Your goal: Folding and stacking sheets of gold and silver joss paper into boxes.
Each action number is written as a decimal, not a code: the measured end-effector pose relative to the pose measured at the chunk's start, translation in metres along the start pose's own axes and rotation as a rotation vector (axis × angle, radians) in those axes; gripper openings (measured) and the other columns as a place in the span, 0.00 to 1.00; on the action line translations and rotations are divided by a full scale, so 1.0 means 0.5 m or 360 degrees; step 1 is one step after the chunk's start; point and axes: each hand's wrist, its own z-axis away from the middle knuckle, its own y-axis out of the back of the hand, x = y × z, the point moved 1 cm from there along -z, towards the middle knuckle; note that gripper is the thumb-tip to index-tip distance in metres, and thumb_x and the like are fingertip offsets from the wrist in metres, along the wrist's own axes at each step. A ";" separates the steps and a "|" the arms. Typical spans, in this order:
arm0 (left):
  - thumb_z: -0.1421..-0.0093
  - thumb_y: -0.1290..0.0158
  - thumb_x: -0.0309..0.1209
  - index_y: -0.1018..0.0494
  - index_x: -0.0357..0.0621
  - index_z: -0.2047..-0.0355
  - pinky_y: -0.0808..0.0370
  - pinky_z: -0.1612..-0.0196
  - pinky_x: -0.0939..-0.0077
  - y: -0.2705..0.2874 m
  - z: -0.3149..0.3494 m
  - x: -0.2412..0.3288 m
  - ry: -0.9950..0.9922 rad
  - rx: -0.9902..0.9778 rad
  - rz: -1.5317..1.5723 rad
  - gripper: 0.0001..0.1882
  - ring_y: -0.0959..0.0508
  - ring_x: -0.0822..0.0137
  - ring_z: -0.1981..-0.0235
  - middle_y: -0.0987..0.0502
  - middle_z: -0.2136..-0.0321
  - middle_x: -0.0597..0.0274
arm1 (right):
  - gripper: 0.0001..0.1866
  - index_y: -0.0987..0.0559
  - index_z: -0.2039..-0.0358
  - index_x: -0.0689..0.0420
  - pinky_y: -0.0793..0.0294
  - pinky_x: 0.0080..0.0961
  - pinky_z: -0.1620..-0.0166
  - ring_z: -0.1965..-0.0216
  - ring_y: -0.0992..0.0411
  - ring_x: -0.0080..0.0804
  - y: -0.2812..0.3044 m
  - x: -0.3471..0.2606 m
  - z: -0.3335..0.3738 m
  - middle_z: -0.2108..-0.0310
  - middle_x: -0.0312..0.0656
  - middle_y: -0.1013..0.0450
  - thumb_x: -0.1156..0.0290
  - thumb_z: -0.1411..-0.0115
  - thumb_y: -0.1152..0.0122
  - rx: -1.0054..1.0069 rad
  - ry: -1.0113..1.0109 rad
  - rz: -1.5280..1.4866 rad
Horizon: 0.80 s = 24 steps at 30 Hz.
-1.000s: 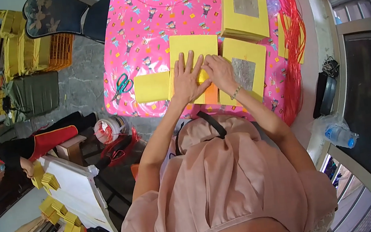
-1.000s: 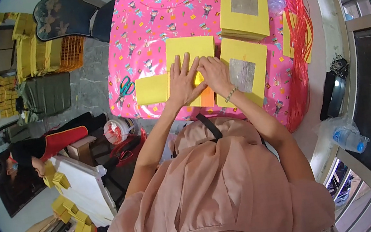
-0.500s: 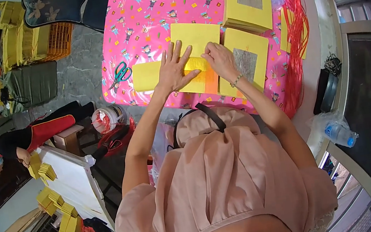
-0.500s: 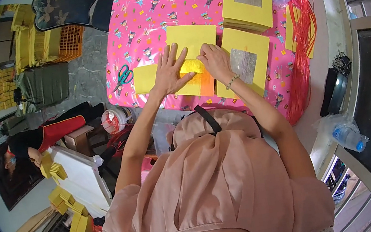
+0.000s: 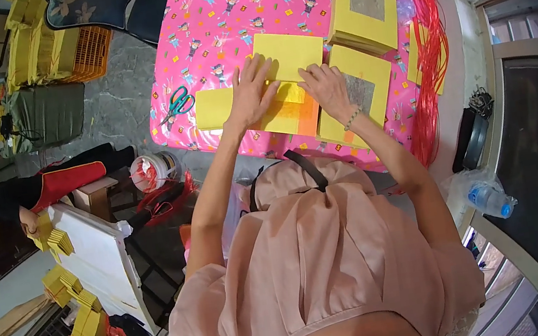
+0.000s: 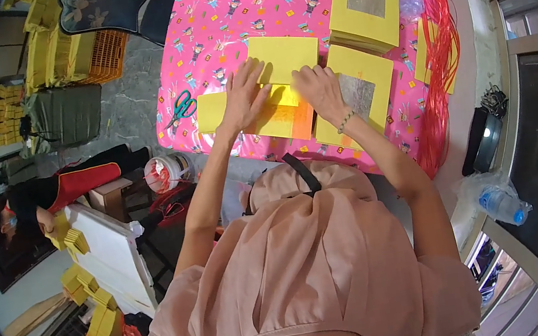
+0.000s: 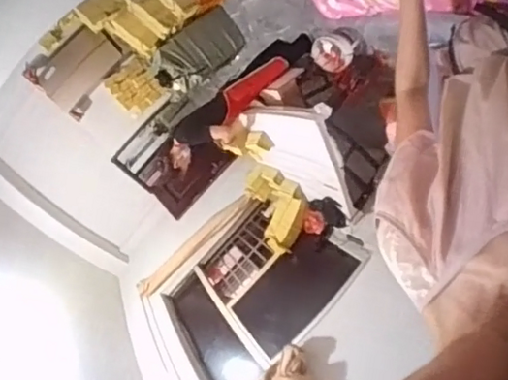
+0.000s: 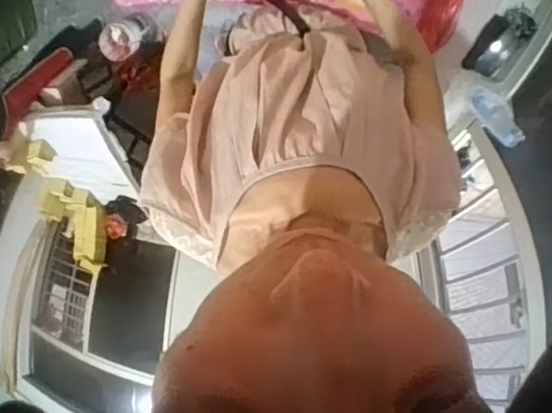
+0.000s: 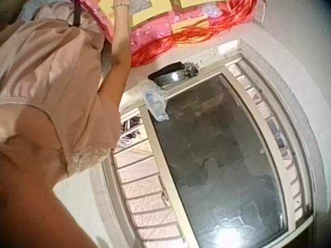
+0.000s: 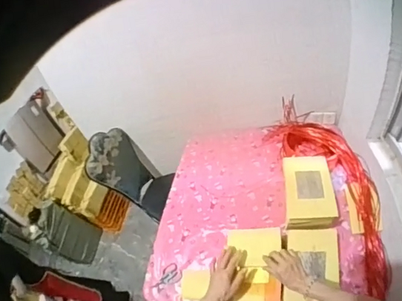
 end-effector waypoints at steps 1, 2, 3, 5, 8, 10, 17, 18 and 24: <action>0.37 0.45 0.48 0.38 0.45 0.35 0.45 0.34 0.45 0.004 -0.002 0.012 0.0041 0.0222 0.0026 0.35 0.42 0.42 0.33 0.39 0.37 0.42 | 0.19 0.21 0.55 0.53 0.33 0.32 0.62 0.63 0.30 0.32 0.001 0.005 0.001 0.66 0.35 0.29 0.64 0.46 0.31 0.0004 0.0003 0.0005; 0.38 0.42 0.42 0.37 0.40 0.38 0.40 0.37 0.47 0.006 -0.004 0.027 0.0082 0.0445 0.0052 0.33 0.37 0.43 0.36 0.34 0.42 0.40 | 0.17 0.20 0.56 0.53 0.34 0.32 0.63 0.63 0.30 0.32 0.002 0.010 0.003 0.67 0.34 0.29 0.65 0.46 0.31 0.0042 0.0026 -0.0003; 0.38 0.42 0.42 0.37 0.40 0.38 0.40 0.37 0.47 0.004 -0.001 0.046 0.0085 0.0457 0.0045 0.33 0.37 0.43 0.36 0.34 0.42 0.40 | 0.15 0.20 0.58 0.52 0.34 0.31 0.63 0.64 0.31 0.31 0.004 0.012 -0.001 0.68 0.33 0.29 0.65 0.46 0.32 0.0083 0.0058 -0.0018; 0.41 0.38 0.34 0.37 0.32 0.41 0.30 0.48 0.56 -0.009 0.007 0.075 0.0564 0.0852 0.0595 0.32 0.30 0.49 0.43 0.33 0.51 0.43 | 0.13 0.19 0.58 0.51 0.34 0.31 0.63 0.64 0.30 0.31 0.018 0.009 -0.014 0.68 0.32 0.29 0.64 0.45 0.32 0.0108 0.0080 -0.0014; 0.42 0.35 0.33 0.50 0.28 0.38 0.24 0.60 0.70 -0.054 -0.003 0.084 0.0809 0.1035 0.1066 0.43 0.21 0.60 0.60 0.36 0.51 0.44 | 0.12 0.17 0.59 0.50 0.33 0.31 0.63 0.64 0.29 0.30 0.040 -0.004 -0.033 0.69 0.31 0.28 0.64 0.43 0.33 0.0138 0.0141 -0.0007; 0.44 0.33 0.33 0.60 0.29 0.36 0.23 0.65 0.76 -0.070 -0.024 0.086 0.1044 0.1123 0.1486 0.52 0.20 0.66 0.71 0.34 0.54 0.45 | 0.12 0.19 0.60 0.52 0.35 0.30 0.63 0.65 0.31 0.30 0.044 -0.008 -0.033 0.69 0.31 0.29 0.64 0.44 0.33 0.0167 0.0193 0.0025; 0.41 0.37 0.28 0.50 0.36 0.44 0.21 0.68 0.75 -0.143 -0.039 0.061 0.1227 0.1127 0.1886 0.35 0.24 0.71 0.71 0.28 0.70 0.61 | 0.11 0.18 0.59 0.51 0.34 0.31 0.63 0.65 0.30 0.30 0.046 -0.049 -0.032 0.68 0.30 0.27 0.64 0.43 0.33 0.0094 0.0214 -0.0073; 0.40 0.39 0.26 0.44 0.36 0.47 0.20 0.66 0.73 -0.133 -0.038 0.068 0.1254 0.1068 0.1962 0.28 0.24 0.71 0.71 0.27 0.69 0.61 | 0.11 0.18 0.59 0.51 0.34 0.31 0.63 0.65 0.30 0.30 0.048 -0.051 -0.030 0.68 0.30 0.27 0.64 0.43 0.33 0.0089 0.0213 -0.0073; 0.38 0.42 0.23 0.39 0.38 0.49 0.21 0.64 0.73 -0.069 0.042 0.012 0.0987 0.1306 0.2144 0.21 0.20 0.67 0.64 0.23 0.60 0.56 | 0.16 0.18 0.53 0.52 0.31 0.31 0.58 0.62 0.28 0.34 0.091 -0.085 -0.021 0.63 0.37 0.27 0.68 0.42 0.33 0.0096 0.0114 -0.0357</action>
